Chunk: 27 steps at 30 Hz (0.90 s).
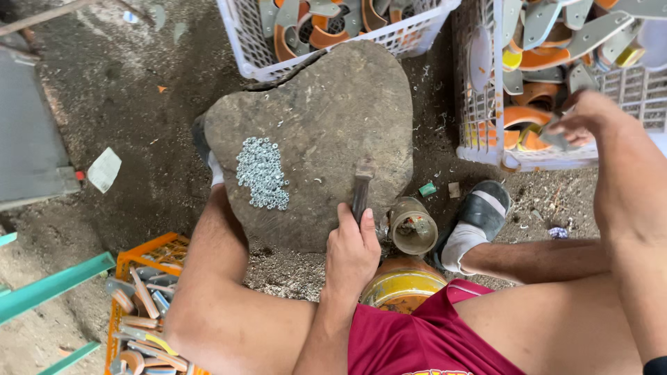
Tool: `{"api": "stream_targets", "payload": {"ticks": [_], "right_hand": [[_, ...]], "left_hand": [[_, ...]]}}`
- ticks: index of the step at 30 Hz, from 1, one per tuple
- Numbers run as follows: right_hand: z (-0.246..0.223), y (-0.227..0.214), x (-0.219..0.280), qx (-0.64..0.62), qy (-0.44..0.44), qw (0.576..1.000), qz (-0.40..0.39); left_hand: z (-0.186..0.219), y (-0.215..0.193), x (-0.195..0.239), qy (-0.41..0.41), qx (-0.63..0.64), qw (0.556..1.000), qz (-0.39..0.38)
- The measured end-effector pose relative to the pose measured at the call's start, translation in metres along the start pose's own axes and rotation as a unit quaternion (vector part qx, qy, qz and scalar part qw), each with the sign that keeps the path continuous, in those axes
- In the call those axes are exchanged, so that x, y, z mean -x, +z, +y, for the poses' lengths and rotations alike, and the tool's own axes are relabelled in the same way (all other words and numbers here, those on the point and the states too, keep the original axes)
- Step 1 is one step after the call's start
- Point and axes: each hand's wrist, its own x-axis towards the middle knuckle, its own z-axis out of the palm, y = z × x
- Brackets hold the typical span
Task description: The person sits on the ground and repeatedly hammers metal washers onto the tangs of utility knife blades using a hammer. They pick up each blade from a white basket, place it on a stone, hammer the washer, and return the blade to the basket.
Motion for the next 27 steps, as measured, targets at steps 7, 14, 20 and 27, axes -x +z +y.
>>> {"api": "stream_targets", "payload": {"ticks": [7, 14, 20, 27], "right_hand": [[-0.052, 0.001, 0.074, 0.059, 0.034, 0.997, -0.039], [-0.067, -0.051, 0.181, -0.176, -0.181, 0.966, 0.050], [-0.075, -0.040, 0.294, -0.558, -0.412, 0.713, -0.100], [-0.148, 0.052, 0.322, -0.302, -0.479, 0.812, -0.143]], "left_hand": [[0.021, -0.013, 0.001, -0.022, -0.010, 1.000, -0.013], [0.016, -0.010, -0.001, 0.006, -0.002, 1.000, 0.002], [0.011, -0.008, -0.001, 0.026, 0.003, 1.000, 0.002], [0.009, -0.014, 0.005, 0.059, 0.078, 0.994, 0.040]]}}
